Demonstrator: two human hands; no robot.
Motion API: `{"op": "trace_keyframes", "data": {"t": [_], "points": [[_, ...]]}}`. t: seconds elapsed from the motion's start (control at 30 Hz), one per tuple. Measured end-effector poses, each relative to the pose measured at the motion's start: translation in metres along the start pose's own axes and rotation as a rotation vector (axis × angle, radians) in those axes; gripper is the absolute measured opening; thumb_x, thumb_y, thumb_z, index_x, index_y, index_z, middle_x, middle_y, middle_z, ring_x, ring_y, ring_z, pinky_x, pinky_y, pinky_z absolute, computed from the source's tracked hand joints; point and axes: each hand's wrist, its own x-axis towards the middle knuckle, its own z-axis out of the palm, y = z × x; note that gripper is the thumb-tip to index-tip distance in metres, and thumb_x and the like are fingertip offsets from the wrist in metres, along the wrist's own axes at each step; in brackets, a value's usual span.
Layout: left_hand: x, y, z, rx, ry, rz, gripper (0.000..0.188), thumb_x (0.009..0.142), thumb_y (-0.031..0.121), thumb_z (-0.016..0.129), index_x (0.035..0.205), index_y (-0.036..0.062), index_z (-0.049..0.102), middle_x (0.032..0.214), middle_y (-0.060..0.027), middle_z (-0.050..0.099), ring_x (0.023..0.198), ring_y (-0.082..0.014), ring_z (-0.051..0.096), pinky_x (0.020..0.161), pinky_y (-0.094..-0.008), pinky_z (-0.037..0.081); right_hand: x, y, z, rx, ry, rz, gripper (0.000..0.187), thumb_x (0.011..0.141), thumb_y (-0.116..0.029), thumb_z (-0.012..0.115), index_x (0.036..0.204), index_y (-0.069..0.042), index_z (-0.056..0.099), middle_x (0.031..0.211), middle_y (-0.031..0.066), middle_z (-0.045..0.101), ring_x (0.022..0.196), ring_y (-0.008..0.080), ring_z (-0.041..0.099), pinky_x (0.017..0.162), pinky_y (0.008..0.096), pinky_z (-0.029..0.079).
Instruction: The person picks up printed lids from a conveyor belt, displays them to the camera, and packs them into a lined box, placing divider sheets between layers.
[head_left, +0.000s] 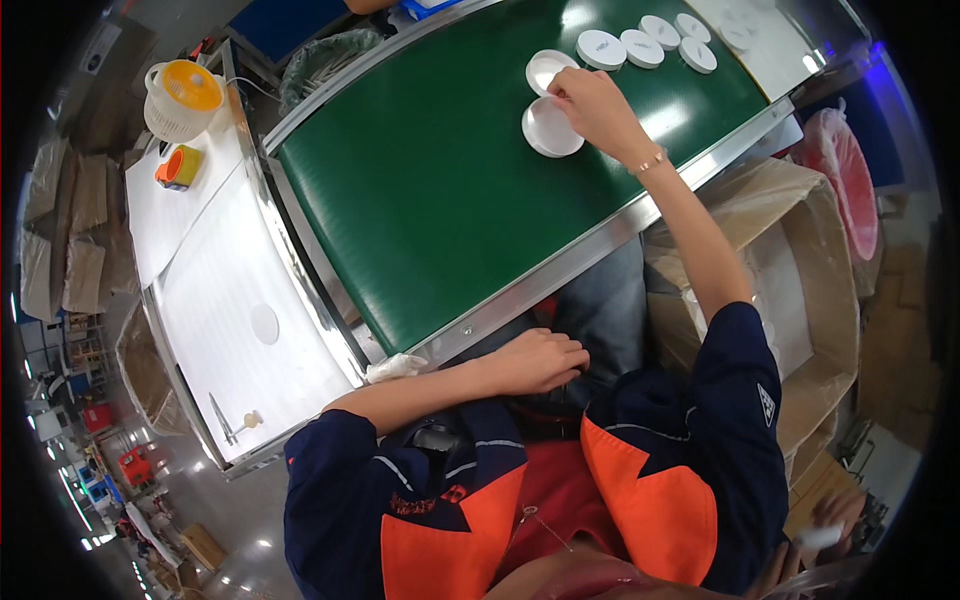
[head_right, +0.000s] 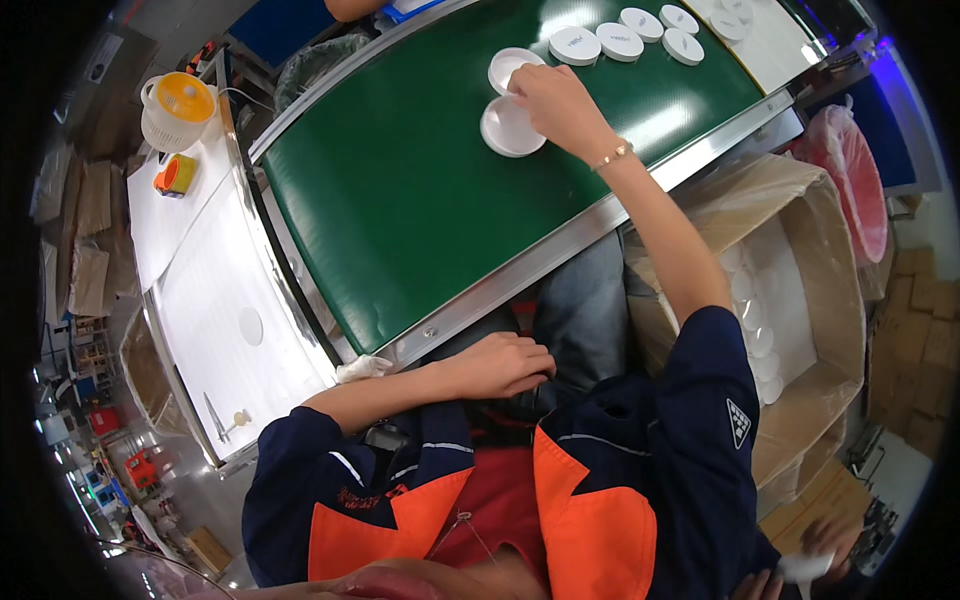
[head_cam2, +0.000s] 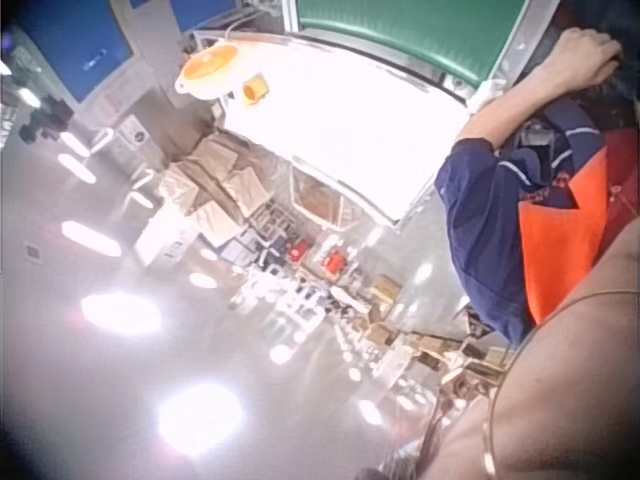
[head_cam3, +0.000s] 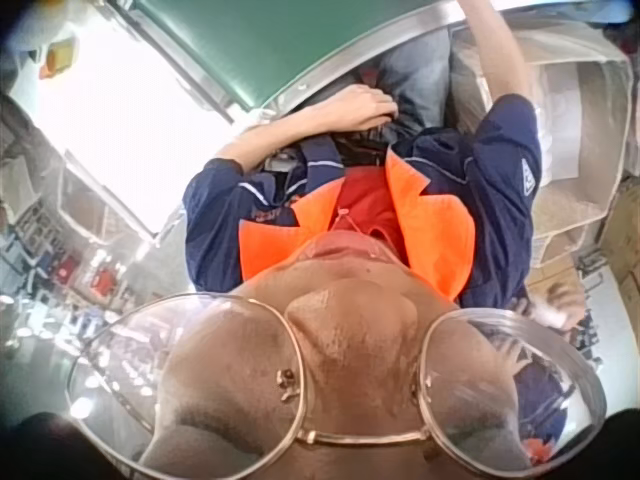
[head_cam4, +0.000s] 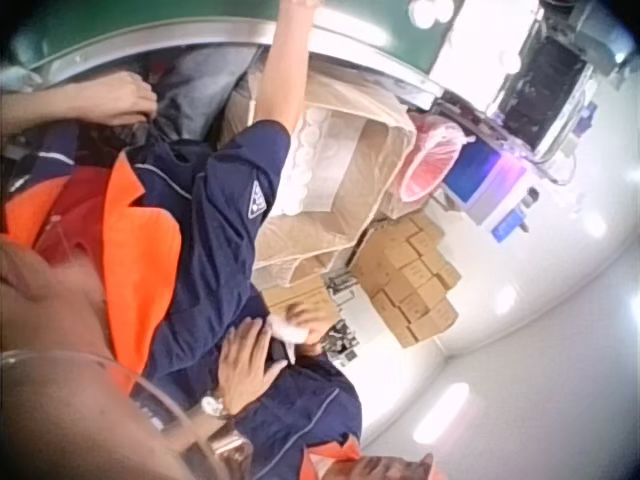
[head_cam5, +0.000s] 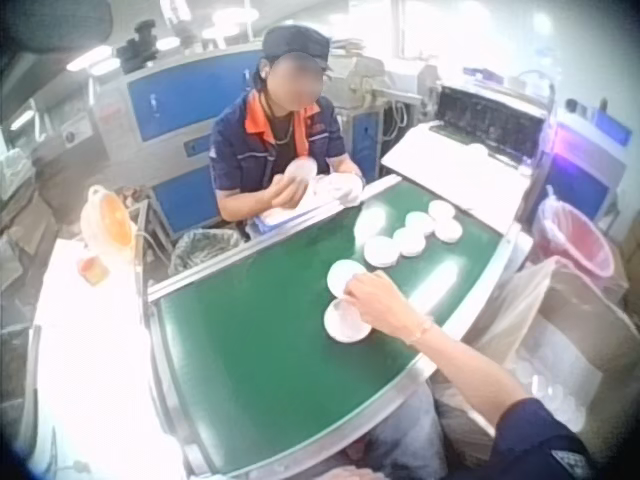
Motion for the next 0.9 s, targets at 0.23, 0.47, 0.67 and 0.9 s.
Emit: {"op": "trace_keyframes", "data": {"t": [0.23,0.47,0.67,0.9], "points": [[0.008,0.002,-0.017,-0.069,0.113,-0.054,0.016,0.086,0.019,0.065,0.099,0.0109,0.062,0.091,-0.0051,0.062,0.087,-0.0256,0.062,0.077,-0.0390,0.049,-0.119,-0.082,-0.052,2.136,0.525,0.227,0.040,0.095,-0.020,0.060,0.131,-0.005,0.053,0.128,0.0081,0.059,0.122,0.0230,0.054,0.109,0.0444,0.040],[0.016,0.010,-0.031,-0.443,0.295,-0.237,0.020,0.079,0.009,0.076,0.097,0.0053,0.068,0.091,-0.0080,0.068,0.084,-0.0248,0.066,0.072,-0.0327,0.050,-0.150,-0.125,-0.073,2.631,0.578,0.282,0.056,0.096,-0.040,0.056,0.140,-0.007,0.043,0.149,0.0121,0.042,0.141,0.0302,0.034,0.117,0.0500,0.028],[0.016,0.014,-0.035,-0.456,0.354,-0.207,0.020,0.081,0.008,0.075,0.099,0.0038,0.068,0.096,-0.0094,0.066,0.088,-0.0237,0.066,0.075,-0.0324,0.050,-0.164,-0.131,-0.073,2.460,0.606,0.463,0.067,0.096,-0.045,0.055,0.147,-0.007,0.034,0.154,0.0133,0.035,0.144,0.0306,0.030,0.118,0.0497,0.026],[0.010,-0.001,-0.014,-0.191,0.063,-0.243,0.014,0.084,0.013,0.069,0.094,0.0039,0.066,0.093,-0.0091,0.061,0.090,-0.0274,0.063,0.078,-0.0385,0.050,-0.099,0.034,-0.143,1.033,0.027,1.124,0.034,0.094,-0.020,0.063,0.119,0.003,0.060,0.101,0.0114,0.065,0.086,0.0214,0.063,0.069,0.0323,0.052]]}}
